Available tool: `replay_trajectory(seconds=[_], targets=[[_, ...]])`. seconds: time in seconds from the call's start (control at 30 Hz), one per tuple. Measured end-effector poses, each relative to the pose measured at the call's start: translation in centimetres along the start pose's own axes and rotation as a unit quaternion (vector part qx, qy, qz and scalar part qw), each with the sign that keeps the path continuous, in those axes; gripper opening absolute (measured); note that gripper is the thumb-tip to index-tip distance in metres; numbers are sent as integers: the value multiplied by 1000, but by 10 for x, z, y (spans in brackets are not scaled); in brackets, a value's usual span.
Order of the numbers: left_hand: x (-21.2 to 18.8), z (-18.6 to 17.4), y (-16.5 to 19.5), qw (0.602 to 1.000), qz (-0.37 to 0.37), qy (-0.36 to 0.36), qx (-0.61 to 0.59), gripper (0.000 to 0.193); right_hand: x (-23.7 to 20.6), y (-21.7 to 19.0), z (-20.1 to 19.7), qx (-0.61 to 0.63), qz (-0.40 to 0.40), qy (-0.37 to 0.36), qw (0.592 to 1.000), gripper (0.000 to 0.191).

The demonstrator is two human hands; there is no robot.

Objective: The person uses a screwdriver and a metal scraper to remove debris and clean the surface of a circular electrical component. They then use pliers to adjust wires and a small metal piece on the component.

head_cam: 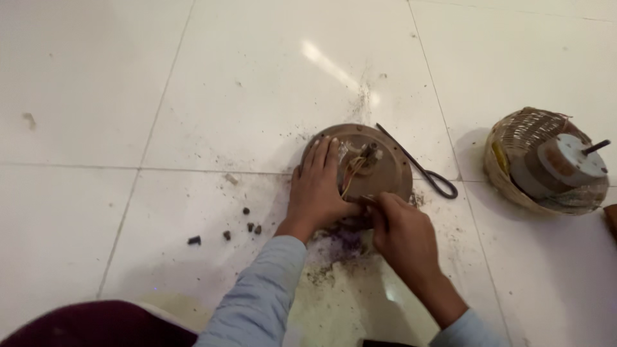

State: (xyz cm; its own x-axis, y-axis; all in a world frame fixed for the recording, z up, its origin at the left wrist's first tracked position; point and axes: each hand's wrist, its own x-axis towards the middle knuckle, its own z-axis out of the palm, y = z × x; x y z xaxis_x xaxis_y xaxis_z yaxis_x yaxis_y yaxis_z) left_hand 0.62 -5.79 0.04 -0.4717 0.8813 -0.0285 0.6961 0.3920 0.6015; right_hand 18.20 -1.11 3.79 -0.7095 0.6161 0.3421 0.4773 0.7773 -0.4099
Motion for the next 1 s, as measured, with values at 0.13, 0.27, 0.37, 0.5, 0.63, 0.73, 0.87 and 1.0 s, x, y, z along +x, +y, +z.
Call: replay_trajectory(seconds=[0.13,0.27,0.37,0.5,0.63,0.73,0.87,1.0], targets=[[1,-1,1,1000,0,19,3,143,-1,-8,-7,27,23,-25,999,18],[2,-3,2,1000,-12,-5,12,150,1,-9,-15,38,20,41,998,21],[1,-1,0,1000,1,10,9,147,1,-11,-14,-45,33,21,998,19],[2,3,-3,999,17,36,3,141,-4,-12,-7,-45,-36,-10,998,20],[2,3,-4,999,10,29,9,138,-8,-10,1,-89,-35,23,995,27],[3,0,-5,1000,12,22,15,141,-6,-2,0,-75,-51,-1,996,22],[3,-2,-3,1000,16,17,20,150,3,13,-4,-33,29,51,998,14],[2,-5,-1,1000,16,16,1,146,8,20,-3,-37,-7,-14,999,11]])
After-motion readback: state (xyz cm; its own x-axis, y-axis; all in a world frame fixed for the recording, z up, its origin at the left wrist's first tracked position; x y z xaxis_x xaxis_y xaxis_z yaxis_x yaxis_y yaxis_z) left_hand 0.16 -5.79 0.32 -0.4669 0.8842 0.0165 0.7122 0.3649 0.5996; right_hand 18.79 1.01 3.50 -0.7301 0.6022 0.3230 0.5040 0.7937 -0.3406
